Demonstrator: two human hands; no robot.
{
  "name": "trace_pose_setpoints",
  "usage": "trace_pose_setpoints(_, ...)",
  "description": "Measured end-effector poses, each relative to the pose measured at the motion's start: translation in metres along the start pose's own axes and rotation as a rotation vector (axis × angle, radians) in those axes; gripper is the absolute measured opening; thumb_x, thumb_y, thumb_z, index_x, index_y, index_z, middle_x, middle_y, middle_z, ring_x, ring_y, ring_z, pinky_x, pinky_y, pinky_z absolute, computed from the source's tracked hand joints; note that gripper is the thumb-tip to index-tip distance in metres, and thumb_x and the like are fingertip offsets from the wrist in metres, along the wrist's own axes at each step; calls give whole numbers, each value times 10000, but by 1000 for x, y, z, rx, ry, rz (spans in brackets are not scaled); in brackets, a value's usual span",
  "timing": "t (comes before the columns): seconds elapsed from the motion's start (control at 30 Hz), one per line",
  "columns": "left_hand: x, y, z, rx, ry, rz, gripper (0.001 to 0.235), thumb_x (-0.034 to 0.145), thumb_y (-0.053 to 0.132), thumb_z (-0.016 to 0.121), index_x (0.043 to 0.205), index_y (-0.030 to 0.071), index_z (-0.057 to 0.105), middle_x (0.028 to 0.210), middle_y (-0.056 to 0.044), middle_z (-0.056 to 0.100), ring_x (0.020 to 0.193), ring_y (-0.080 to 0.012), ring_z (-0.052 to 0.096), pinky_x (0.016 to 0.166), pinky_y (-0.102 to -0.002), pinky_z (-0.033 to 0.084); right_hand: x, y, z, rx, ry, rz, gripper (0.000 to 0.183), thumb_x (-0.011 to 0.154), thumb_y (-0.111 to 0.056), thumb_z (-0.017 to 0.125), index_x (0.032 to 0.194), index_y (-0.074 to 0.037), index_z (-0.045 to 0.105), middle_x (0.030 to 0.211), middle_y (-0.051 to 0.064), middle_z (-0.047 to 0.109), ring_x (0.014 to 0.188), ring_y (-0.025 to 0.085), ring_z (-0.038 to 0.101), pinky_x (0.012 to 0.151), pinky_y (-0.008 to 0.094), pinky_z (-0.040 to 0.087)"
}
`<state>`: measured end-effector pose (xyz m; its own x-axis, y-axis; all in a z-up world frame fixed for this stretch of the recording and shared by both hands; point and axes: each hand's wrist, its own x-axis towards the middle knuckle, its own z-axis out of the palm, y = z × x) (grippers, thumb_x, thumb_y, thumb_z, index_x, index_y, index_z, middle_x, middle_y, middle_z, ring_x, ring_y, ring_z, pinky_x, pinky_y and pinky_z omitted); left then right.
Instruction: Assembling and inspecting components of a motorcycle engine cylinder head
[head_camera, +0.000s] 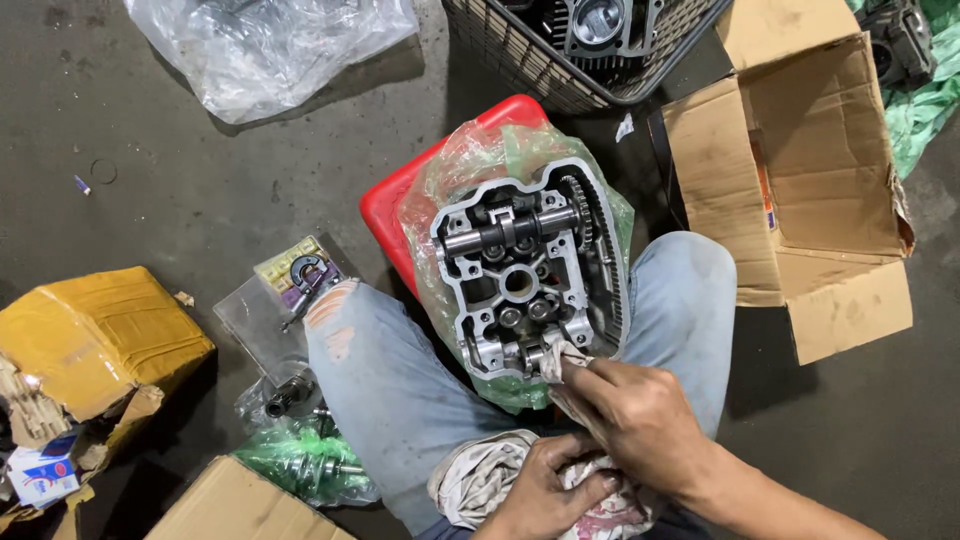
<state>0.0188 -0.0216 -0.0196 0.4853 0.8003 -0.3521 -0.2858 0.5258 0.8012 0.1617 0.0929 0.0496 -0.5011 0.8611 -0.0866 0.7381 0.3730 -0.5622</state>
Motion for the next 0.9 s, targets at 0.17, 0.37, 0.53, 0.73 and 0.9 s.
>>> trace_pose_setpoints(0.17,-6,-10,-5,108,32,103,234,849,25,699,1076,-33,699,912,-103,731,762,-162,631,727,-282,538,2,-9,-10,28,107,-74,118,783,-118,768,807,-61,669,714,36,613,463,157,511,436,326,432)
trace_pose_setpoints(0.37,-6,-4,-7,86,56,40,166,884,38,707,1038,-21,701,856,-67,695,728,-145,572,723,-283,508,15,-14,-3,-43,13,-135,110,880,-161,688,806,-88,653,767,17,603,573,183,542,493,347,457)
trace_pose_setpoints(0.53,-5,10,-6,127,43,117,277,897,125,697,1116,-45,695,1010,-132,755,857,-216,700,822,-321,570,24,-7,-37,195,-4,60,80,861,-126,695,897,-55,697,797,49,682,529,184,609,486,325,509)
trace_pose_setpoints(0.73,-3,18,-2,166,84,137,251,859,54,718,1087,-52,709,963,-118,760,791,-201,676,768,-310,560,56,-12,-19,-130,-415,82,247,911,-198,611,1118,-118,719,875,103,616,515,240,618,443,394,555)
trace_pose_setpoints(0.9,-4,8,-2,97,93,60,283,885,78,718,1103,-103,708,943,-141,761,792,-176,698,737,-272,581,59,-13,-10,-230,-381,-35,144,849,-170,644,832,-32,679,904,130,616,625,285,651,445,423,540)
